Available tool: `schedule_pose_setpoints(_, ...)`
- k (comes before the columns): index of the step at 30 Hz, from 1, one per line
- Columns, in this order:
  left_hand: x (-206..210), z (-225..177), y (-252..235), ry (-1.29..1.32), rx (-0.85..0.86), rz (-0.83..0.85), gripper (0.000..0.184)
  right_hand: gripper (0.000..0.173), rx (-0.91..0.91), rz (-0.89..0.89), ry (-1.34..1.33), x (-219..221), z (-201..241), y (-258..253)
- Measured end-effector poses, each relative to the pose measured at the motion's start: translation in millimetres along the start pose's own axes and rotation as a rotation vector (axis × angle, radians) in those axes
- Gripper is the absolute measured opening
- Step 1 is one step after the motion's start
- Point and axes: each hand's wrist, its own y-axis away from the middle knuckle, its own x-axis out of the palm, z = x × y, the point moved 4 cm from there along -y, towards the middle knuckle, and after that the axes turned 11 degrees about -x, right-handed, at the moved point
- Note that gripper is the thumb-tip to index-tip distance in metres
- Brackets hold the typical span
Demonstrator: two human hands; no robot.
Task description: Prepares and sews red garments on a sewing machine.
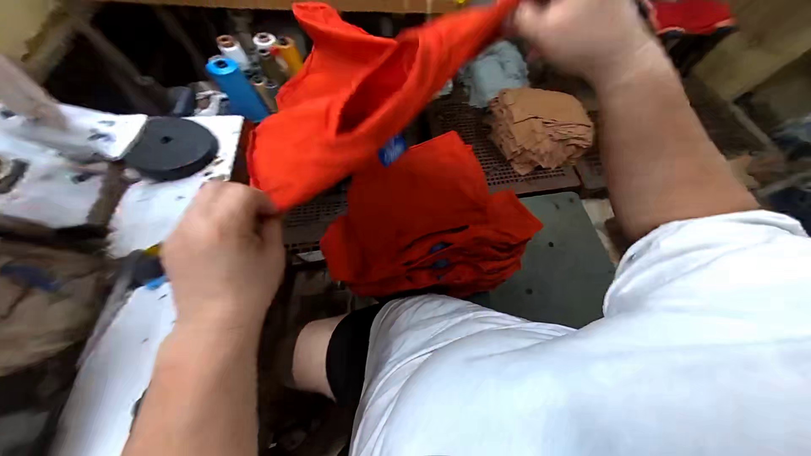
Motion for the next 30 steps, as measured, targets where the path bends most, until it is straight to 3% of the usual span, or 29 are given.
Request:
schedule_pose_setpoints(4, 101.2, -9.5, 14.9, 0.019, -0.025, 0.272, 0.009, 0.019, 0.091, 0.491, 0.016, 58.8, -54.9, 70.3)
schedule_pose_setpoints(7, 166.8, -0.7, 67.7, -0.079, -0.049, 0.613, 0.013, 0.021, 0.177, 0.995, -0.039, 145.3, -72.0, 165.2)
schedule_pose_setpoints(10, 197.6, 16.3, 118.0, -0.055, -0.071, 0.863, 0.015, 0.046, 0.265, 1.428, -0.213, 217.2, -60.7, 248.7)
schedule_pose_setpoints(11, 196.4, 21.1, 126.6, -0.023, -0.079, 0.863, 0.015, 0.047, 0.291, 1.491, -0.233, 225.0, -57.9, 248.2)
schedule_pose_setpoints(13, 179.6, 21.3, 138.3, 0.018, -0.153, 0.869, 0.018, 0.033, 0.366, 1.544, -0.197, 218.7, -58.1, 221.5)
schedule_pose_setpoints(15, 150.8, 14.3, 148.9, 0.112, -0.247, 0.867, 0.023, 0.025, 0.368, 1.523, 0.046, 198.4, -60.7, 178.1)
schedule_pose_setpoints(18, 107.9, 21.8, 186.8, 0.337, -0.416, 0.82, 0.027, 0.016, 0.06, 1.189, 0.248, 200.9, -43.3, 104.8)
schedule_pose_setpoints(20, 82.3, 32.9, 221.2, 0.505, -0.534, 0.657, 0.025, 0.017, -0.234, 0.976, 0.093, 225.8, 20.1, 56.3)
schedule_pose_setpoints(22, 53.5, 41.2, 268.2, 0.678, -0.688, 0.413, 0.021, 0.017, -0.472, 0.934, -0.139, 248.0, 135.7, 38.1)
schedule_pose_setpoints(26, -5.4, 26.1, 370.3, 0.781, -0.985, -0.093, 0.016, 0.013, -1.094, 1.051, -0.433, 279.2, 341.0, 93.5)
schedule_pose_setpoints(30, -41.9, -14.3, 448.1, 0.733, -1.15, -0.507, 0.009, 0.016, -1.489, 0.97, -0.673, 273.8, 479.3, 141.0)
